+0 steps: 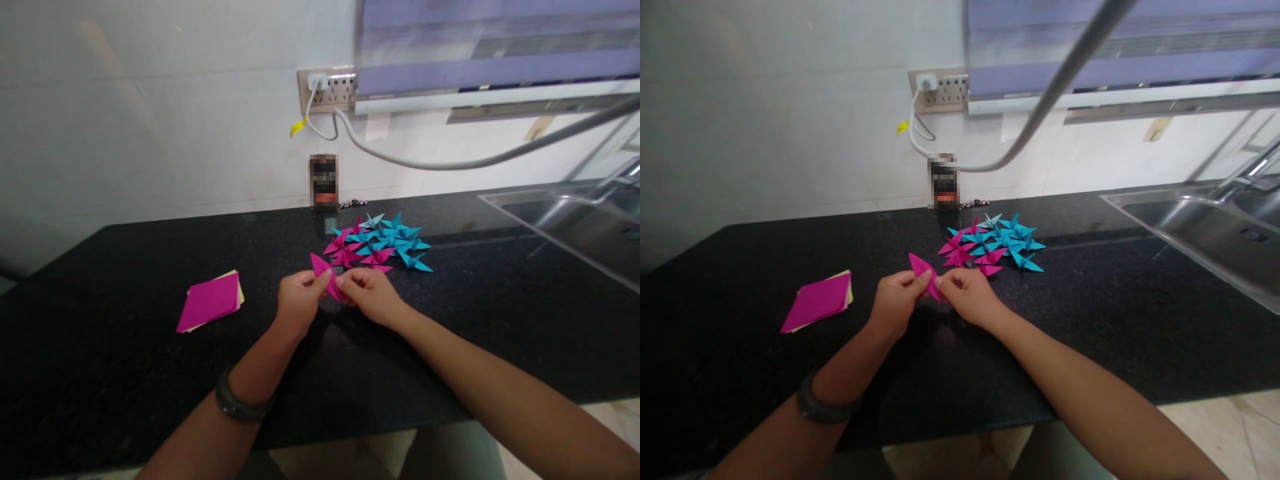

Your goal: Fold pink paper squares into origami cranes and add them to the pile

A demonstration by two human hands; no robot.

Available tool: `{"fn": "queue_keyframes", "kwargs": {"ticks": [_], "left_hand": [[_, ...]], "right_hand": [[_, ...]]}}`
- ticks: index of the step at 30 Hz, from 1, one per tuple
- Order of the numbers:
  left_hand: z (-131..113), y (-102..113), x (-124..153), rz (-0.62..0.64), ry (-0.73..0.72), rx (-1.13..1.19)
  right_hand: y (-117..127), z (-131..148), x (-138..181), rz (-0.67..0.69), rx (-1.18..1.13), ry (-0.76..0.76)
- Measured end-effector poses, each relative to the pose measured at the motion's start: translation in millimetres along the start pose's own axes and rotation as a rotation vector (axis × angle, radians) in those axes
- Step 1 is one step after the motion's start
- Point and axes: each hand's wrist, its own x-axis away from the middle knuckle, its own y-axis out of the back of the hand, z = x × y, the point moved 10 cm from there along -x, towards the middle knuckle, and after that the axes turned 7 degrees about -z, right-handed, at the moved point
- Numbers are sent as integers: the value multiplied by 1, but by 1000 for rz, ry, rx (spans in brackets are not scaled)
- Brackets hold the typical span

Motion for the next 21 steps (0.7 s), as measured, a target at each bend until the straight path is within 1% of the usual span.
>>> {"fn": "queue_keyframes", "kwargs": {"ticks": [4,10,12,15,17,21], "left_hand": [[-7,2,2,-39,-62,-34],[-9,2,6,-45,-95,3],[-10,3,7,-58,-96,12],[-11,4,8,-82,-78,51],[-11,5,8,-98,-62,79],[-8,6,7,-114,-20,140]], "right_hand": [[-3,8,4,4,92,55],[-4,24,8,20,216,206],[-5,29,10,35,245,235],[-6,32,11,32,306,254],[-5,33,11,8,365,260],[0,24,7,-35,455,211]]}}
